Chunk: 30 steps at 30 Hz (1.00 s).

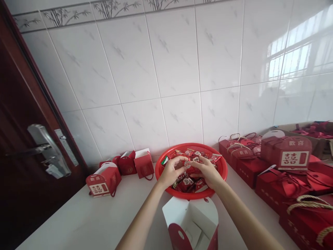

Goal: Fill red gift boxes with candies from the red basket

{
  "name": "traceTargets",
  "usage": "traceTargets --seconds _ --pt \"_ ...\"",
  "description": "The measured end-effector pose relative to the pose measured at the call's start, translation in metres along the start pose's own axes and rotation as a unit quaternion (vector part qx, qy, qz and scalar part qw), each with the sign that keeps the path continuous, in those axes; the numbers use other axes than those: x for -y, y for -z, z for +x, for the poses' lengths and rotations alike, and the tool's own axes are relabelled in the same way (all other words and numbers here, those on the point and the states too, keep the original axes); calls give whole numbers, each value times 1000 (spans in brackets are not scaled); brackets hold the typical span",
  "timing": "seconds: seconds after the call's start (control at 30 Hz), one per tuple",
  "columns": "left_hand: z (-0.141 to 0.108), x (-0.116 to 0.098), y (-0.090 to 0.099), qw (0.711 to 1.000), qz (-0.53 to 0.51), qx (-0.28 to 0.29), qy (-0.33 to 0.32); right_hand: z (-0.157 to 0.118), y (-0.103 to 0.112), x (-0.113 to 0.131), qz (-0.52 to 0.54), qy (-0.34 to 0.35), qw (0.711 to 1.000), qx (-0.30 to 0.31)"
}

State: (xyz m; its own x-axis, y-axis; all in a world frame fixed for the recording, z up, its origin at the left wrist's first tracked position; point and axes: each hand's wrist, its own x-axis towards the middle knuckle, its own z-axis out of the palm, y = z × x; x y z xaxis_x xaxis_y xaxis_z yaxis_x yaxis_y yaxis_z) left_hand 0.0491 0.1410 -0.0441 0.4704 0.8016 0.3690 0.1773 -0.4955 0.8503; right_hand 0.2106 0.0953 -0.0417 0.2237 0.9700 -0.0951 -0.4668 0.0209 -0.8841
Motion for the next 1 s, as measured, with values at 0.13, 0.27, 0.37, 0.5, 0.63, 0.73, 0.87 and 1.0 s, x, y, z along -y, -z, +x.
traceTargets --seconds 0.13,0.27,0.37,0.5,0.63,0.73,0.87,1.0 --pt "0 3 0 1000 17 24 0 -1 1 -1 -36 3 997 70" --pt "0 7 -1 1000 20 10 9 -2 1 0 -71 29 990 115" --pt "0 6 -3 999 29 -16 28 -1 2 0 -62 56 994 74" --pt "0 1 -5 991 113 37 56 5 4 1 8 97 994 -45" --pt "3 0 -9 959 256 102 63 8 5 4 44 98 990 -89" --pt "8 1 -13 930 335 142 53 7 4 6 64 105 987 -106" --pt "13 -1 -19 904 387 175 56 7 3 7 75 103 986 -112" --pt "16 -2 -22 902 388 175 64 9 3 7 78 96 986 -115"
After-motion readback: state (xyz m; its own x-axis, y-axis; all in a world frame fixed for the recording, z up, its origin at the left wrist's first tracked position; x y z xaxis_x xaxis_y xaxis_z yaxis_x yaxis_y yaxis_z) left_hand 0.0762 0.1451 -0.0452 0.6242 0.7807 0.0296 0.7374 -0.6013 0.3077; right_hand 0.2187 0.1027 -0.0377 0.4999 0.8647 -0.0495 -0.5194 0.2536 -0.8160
